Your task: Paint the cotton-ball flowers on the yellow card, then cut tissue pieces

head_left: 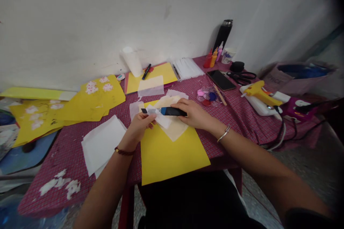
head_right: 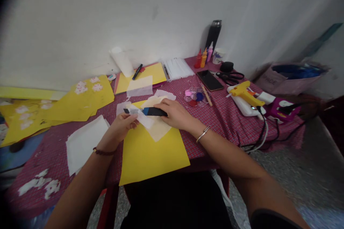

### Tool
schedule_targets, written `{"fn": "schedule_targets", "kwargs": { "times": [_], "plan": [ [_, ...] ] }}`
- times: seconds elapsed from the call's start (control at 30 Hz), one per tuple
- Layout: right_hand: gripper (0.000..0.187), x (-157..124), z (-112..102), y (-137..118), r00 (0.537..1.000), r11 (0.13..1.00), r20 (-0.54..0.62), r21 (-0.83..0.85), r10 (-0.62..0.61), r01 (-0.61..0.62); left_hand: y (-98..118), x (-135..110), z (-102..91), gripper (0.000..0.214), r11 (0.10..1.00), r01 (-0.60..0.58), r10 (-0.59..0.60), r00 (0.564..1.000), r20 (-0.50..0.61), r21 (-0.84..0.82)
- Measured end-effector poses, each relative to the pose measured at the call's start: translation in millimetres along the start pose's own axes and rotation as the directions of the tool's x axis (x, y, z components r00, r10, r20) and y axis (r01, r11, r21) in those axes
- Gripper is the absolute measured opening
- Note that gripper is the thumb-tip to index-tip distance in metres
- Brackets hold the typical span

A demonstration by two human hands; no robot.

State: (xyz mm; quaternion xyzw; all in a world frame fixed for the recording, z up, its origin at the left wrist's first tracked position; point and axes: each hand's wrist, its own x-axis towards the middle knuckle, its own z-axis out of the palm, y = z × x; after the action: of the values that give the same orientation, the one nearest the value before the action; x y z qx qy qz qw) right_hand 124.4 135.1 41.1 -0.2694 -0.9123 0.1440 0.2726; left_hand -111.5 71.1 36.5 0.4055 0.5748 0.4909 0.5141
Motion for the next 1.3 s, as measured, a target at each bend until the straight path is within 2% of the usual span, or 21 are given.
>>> {"fn": "schedule_targets", "kwargs": {
  "times": [0.1, 0.23, 0.53, 0.73, 0.87, 1.1, 1.2, 1.3],
  "plan": [
    [0.046, 0, -1, -5, 1.0, 1.0, 0.008, -0.007, -0.001, 0.002, 1, 0, 2.0, 0.036, 0.992, -0.004, -0.005, 0.998, -0.07, -0.129],
    [0.045, 0, -2, -9, 1.0, 1.0, 0.012, -0.028, 0.004, -0.003, 1, 0, 2.2, 0.036, 0.988, -0.027, 0.007, 0.992, -0.129, -0.154],
    [0.046, -2, 1, -3, 0.999, 0.996, -0.021, -0.072, 0.042, -0.044, 3, -1, 1.6, 0.036, 0.996, -0.028, 0.015, 0.989, -0.146, -0.086],
    [0.046, -1, 3, -2, 0.999, 0.997, -0.027, -0.065, 0.042, -0.044, -1, 1, 1.8, 0.035, 0.993, -0.022, 0.006, 0.991, -0.136, -0.115],
    [0.047, 0, -3, 8, 0.999, 0.999, -0.023, -0.017, 0.029, -0.029, -2, 1, -3.6, 0.033, 0.997, -0.018, 0.009, 0.992, -0.126, -0.071],
    [0.05, 1, -13, 24, 0.992, 0.996, -0.089, 0.017, 0.089, -0.088, 1, 1, -13.8, 0.03, 0.998, -0.03, 0.024, 0.993, -0.119, -0.052],
    [0.05, 2, -12, 25, 0.988, 0.993, -0.113, 0.059, 0.108, -0.102, 8, -2, -13.3, 0.026, 0.993, -0.036, 0.023, 0.993, -0.117, -0.113],
    [0.049, 2, -11, 32, 0.977, 0.987, -0.154, 0.094, 0.145, -0.132, 15, -4, -14.3, 0.025, 0.965, -0.095, 0.059, 0.987, -0.148, -0.245]
  ]
}}
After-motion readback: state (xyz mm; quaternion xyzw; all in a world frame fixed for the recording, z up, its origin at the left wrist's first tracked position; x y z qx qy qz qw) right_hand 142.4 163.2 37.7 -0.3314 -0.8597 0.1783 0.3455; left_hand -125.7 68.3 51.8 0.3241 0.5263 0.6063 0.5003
